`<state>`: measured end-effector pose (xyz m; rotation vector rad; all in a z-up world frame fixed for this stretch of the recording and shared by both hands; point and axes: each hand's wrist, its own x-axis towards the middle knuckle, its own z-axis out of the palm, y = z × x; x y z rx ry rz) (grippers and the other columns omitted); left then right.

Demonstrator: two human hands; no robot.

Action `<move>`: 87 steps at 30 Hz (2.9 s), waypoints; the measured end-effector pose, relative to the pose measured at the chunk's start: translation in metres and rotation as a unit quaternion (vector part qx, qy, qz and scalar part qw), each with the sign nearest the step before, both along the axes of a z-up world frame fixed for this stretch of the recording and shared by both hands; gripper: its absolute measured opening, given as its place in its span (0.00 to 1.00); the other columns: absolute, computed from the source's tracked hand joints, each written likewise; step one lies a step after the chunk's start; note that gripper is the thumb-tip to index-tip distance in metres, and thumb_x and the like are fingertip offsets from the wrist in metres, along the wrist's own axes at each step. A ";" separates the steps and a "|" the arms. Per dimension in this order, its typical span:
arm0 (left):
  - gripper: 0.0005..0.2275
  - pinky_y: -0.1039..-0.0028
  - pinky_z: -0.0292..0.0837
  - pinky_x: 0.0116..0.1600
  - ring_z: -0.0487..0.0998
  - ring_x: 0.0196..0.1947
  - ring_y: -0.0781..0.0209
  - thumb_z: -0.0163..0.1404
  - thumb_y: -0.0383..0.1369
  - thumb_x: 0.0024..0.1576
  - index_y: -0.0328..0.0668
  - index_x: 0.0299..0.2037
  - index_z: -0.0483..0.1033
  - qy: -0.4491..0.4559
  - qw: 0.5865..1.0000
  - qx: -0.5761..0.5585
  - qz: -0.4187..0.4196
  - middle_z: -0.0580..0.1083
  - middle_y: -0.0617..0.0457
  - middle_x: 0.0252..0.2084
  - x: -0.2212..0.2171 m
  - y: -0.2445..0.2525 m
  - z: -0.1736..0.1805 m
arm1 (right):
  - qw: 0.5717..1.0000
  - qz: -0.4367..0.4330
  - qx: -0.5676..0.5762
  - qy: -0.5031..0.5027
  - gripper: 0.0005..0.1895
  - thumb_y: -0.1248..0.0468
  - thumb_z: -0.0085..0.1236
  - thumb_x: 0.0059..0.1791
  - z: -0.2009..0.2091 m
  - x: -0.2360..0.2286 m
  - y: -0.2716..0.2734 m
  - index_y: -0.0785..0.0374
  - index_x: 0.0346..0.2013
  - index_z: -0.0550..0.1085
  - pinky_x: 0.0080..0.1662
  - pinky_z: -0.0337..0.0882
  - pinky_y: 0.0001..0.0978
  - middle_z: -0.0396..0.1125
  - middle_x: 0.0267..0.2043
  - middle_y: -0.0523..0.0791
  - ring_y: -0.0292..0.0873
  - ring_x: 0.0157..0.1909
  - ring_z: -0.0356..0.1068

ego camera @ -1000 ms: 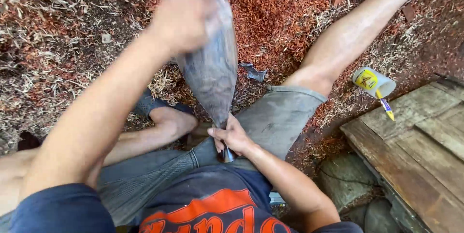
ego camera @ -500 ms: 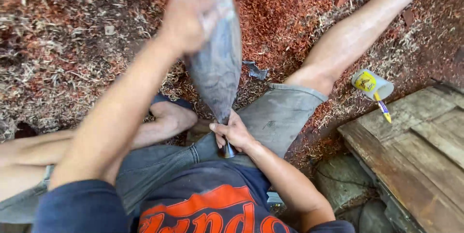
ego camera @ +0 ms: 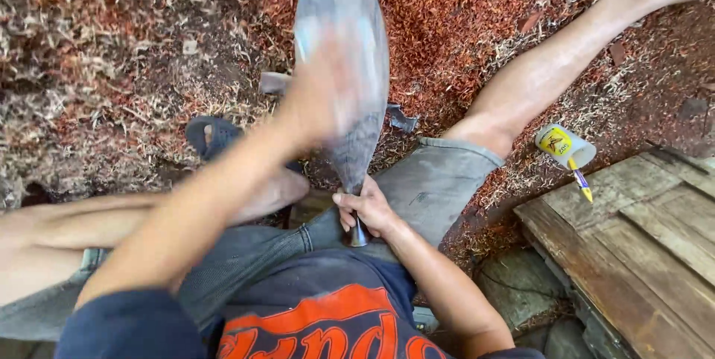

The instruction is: The person sits on the ground holding a turned wooden vase between their legs and applies liquid finish from a squeeze bottle onto its surface, then rubs the surface with a cloth. They repeatedly squeeze more liquid and wipe around the vase body, working over the wood grain.

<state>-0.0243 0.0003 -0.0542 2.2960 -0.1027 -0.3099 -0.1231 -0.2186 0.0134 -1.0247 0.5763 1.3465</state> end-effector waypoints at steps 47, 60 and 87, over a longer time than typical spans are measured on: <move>0.22 0.53 0.55 0.75 0.64 0.71 0.39 0.46 0.45 0.64 0.40 0.62 0.74 -0.131 0.982 0.001 -0.138 0.67 0.40 0.68 0.030 0.039 0.017 | 0.999 -0.016 -0.034 0.005 0.20 0.75 0.56 0.48 0.000 -0.001 0.007 0.68 0.53 0.63 0.19 0.65 0.35 0.60 0.19 0.44 0.38 0.14 0.59; 0.19 0.50 0.68 0.60 0.71 0.56 0.37 0.47 0.44 0.64 0.35 0.54 0.76 0.037 0.991 0.063 -0.115 0.72 0.34 0.55 0.088 0.027 0.031 | 0.999 -0.004 -0.036 -0.033 0.19 0.71 0.56 0.50 0.013 0.005 0.013 0.63 0.54 0.63 0.19 0.65 0.33 0.59 0.17 0.41 0.37 0.14 0.59; 0.13 0.55 0.59 0.78 0.65 0.74 0.43 0.50 0.37 0.71 0.48 0.64 0.75 -0.112 0.993 -0.039 -0.021 0.69 0.46 0.71 0.060 0.055 0.026 | 0.997 0.057 -0.049 -0.036 0.25 0.69 0.57 0.49 0.024 0.021 0.013 0.64 0.58 0.59 0.18 0.62 0.31 0.60 0.15 0.44 0.37 0.14 0.61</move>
